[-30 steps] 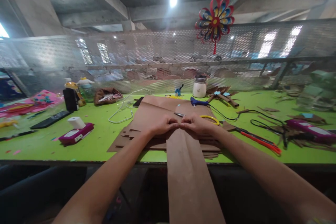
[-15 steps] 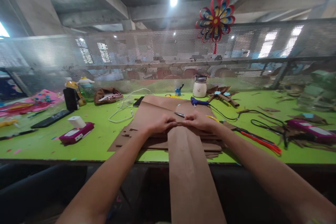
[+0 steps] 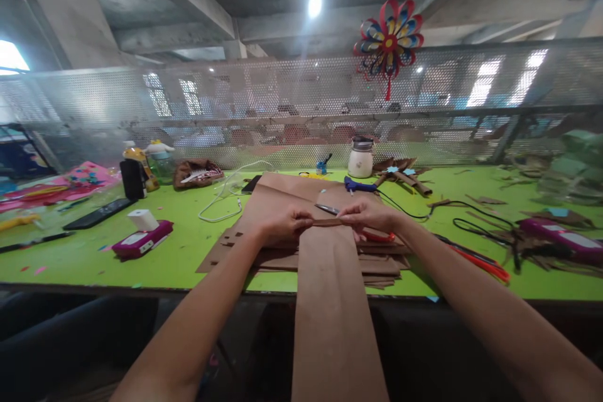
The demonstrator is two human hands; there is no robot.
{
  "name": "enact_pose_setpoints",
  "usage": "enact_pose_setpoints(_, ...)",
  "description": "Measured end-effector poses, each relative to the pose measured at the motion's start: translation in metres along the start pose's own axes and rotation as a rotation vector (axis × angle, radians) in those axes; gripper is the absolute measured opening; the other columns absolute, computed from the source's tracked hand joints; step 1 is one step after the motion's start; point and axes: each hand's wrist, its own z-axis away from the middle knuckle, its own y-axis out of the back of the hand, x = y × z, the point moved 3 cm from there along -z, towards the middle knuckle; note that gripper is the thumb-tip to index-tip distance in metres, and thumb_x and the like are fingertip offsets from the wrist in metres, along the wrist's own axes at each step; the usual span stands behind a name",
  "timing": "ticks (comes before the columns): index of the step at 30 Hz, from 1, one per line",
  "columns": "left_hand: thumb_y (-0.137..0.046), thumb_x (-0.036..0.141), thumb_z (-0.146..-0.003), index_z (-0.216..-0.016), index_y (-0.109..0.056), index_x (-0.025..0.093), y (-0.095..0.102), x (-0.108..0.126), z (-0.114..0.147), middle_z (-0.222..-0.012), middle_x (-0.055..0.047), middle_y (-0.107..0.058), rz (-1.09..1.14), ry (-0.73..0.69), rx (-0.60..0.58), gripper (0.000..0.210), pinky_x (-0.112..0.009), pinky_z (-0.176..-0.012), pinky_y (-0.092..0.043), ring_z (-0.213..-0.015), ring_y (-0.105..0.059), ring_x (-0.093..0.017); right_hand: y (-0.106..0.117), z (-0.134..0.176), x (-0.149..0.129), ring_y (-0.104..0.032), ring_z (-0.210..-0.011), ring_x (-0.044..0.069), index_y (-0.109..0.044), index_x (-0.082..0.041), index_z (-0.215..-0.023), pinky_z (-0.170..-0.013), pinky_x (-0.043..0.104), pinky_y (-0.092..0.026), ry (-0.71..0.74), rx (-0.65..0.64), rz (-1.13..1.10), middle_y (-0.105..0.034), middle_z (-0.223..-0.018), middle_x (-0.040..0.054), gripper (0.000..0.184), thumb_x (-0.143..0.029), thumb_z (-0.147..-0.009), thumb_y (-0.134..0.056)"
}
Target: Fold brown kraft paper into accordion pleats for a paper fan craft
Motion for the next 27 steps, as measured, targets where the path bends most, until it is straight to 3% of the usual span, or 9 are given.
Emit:
enact_pose_setpoints(5,-0.045,0.037,-0.084,-0.08,-0.056,0.014,0.002,-0.004,0.002,-0.057,0.004,-0.045,0.133,-0.004,-0.009,0.026,-0.02,-0.05,-0.029,-0.05,-0.037,-0.007,0.003,0.004,-0.004,-0.054,-0.04,0.011,-0.057,-0.015,-0.108,-0.042,0.02,-0.038,0.048,0.014,-0.052,-0.06,-0.048,-0.0021,0.042,-0.045,-0.079,-0.054)
enact_pose_setpoints(11,-0.053,0.039,-0.081,-0.088,-0.058,0.013,0.006,0.004,0.004,-0.063,0.002,-0.049,0.383,-0.059,0.006,0.027,-0.019,-0.05,-0.032,-0.052,-0.043,-0.006,0.013,0.003,-0.013,-0.059,-0.056,0.01,-0.057,-0.017,-0.109,-0.053,0.023,-0.047,0.297,0.258,-0.293,-0.064,-0.074,0.0026,0.037,-0.036,-0.078,-0.059)
enact_pose_setpoints(15,-0.062,0.035,-0.076,-0.095,-0.057,0.015,-0.009,0.007,-0.002,-0.072,0.002,-0.05,0.762,-0.085,-0.077,0.028,-0.017,-0.051,-0.034,-0.054,-0.044,-0.005,-0.003,-0.009,-0.018,-0.06,-0.08,0.015,-0.055,-0.019,-0.117,-0.073,0.029,-0.048,0.388,0.124,-0.3,-0.064,-0.098,0.0061,0.048,-0.026,-0.071,-0.068)
enact_pose_setpoints(18,-0.067,0.03,-0.072,-0.096,-0.057,0.016,-0.021,0.002,-0.007,-0.078,0.001,-0.051,0.943,-0.059,-0.113,0.029,-0.016,-0.052,-0.035,-0.059,-0.046,-0.004,-0.015,-0.016,-0.018,-0.06,-0.087,0.018,-0.061,-0.016,-0.108,-0.081,0.033,-0.046,0.392,-0.013,-0.25,-0.066,-0.094,0.006,0.042,-0.026,-0.068,-0.069)
enact_pose_setpoints(20,-0.068,0.028,-0.072,-0.096,-0.057,0.015,-0.026,-0.002,-0.01,-0.076,0.001,-0.051,0.979,-0.025,-0.138,0.029,-0.016,-0.053,-0.037,-0.058,-0.047,-0.004,-0.017,-0.018,-0.016,-0.06,-0.086,0.018,-0.065,-0.014,-0.1,-0.083,0.034,-0.044,0.378,-0.028,-0.233,-0.067,-0.089,0.0055,0.034,-0.028,-0.068,-0.069)
enact_pose_setpoints(23,-0.066,0.029,-0.074,-0.095,-0.057,0.014,-0.03,-0.004,-0.011,-0.071,0.0,-0.054,0.957,-0.021,-0.215,0.028,-0.018,-0.053,-0.039,-0.056,-0.05,-0.006,-0.014,-0.019,-0.014,-0.06,-0.082,0.017,-0.066,-0.014,-0.092,-0.082,0.033,-0.044,0.377,0.026,-0.207,-0.066,-0.082,0.0038,0.03,-0.031,-0.067,-0.069)
enact_pose_setpoints(27,-0.062,0.034,-0.076,-0.095,-0.056,0.012,-0.028,-0.004,-0.009,-0.08,-0.008,-0.061,0.891,-0.044,-0.234,0.029,-0.024,-0.059,-0.044,-0.068,-0.06,-0.014,-0.013,-0.018,-0.016,-0.058,-0.076,0.016,-0.065,-0.015,-0.089,-0.076,0.031,-0.045,0.362,0.167,-0.151,-0.063,-0.075,0.0034,0.03,-0.038,-0.07,-0.064)
